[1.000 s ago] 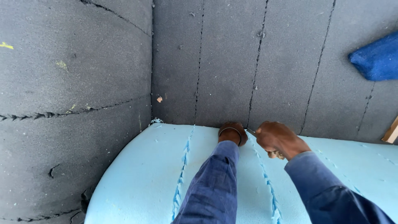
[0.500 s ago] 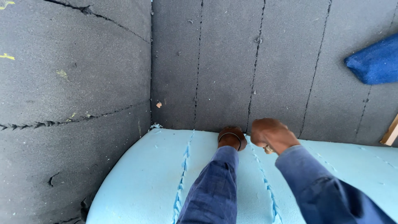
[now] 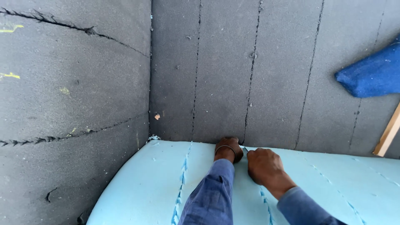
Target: The person uses a knife to cut a cylindrical piece of light blue foam. They hold the foam steady with their left hand while making vertical incisions along its length with the knife in their right hand. The person works on the foam in a cluttered area with other foam pieces nearby.
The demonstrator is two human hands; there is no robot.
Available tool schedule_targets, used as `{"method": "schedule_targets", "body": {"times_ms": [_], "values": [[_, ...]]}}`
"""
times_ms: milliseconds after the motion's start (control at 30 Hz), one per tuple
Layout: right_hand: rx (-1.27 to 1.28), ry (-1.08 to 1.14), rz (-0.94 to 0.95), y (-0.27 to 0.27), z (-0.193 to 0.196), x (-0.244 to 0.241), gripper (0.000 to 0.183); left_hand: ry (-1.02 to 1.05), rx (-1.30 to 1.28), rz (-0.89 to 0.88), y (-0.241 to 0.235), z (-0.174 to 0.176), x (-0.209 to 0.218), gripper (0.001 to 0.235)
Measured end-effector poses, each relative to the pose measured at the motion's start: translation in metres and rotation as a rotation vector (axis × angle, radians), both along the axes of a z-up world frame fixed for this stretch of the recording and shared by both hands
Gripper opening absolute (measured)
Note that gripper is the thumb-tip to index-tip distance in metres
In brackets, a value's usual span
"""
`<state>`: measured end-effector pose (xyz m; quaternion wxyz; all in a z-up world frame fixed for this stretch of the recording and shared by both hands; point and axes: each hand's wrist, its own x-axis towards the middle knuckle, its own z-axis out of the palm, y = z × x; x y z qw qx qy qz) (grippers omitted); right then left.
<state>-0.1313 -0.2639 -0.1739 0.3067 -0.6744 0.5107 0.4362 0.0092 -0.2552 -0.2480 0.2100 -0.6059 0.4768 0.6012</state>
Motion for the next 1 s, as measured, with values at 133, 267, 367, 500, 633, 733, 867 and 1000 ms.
{"method": "schedule_targets", "body": {"times_ms": [133,267,367,500,633,733,867,1000], "values": [[0.016,-0.037,-0.09,-0.01,-0.039,0.013,0.042,0.007,-0.063,0.0,0.003,0.006,0.003,0.051],[0.012,0.005,-0.301,-0.018,-0.081,0.014,0.064,-0.025,-0.102,0.032,0.017,-0.05,-0.004,0.049],[0.068,-0.027,-0.154,-0.031,-0.053,0.012,0.044,0.018,-0.119,0.037,0.013,-0.015,0.001,0.044],[0.205,-0.167,-0.245,-0.041,-0.106,-0.02,0.05,0.056,-0.169,0.147,0.023,-0.04,0.0,0.036],[0.242,-0.154,-0.191,-0.041,-0.168,-0.041,0.055,0.062,-0.185,0.16,0.023,-0.048,0.003,0.035],[0.221,-0.184,-0.252,-0.032,-0.201,-0.05,0.046,0.063,-0.174,0.157,0.021,-0.048,0.004,0.036],[0.192,-0.181,-0.3,-0.023,-0.204,-0.051,0.053,0.055,-0.171,0.157,0.021,-0.047,0.003,0.037],[0.29,-0.22,-0.312,-0.039,-0.192,-0.046,0.043,0.049,-0.162,0.152,0.018,-0.044,0.003,0.038]]}}
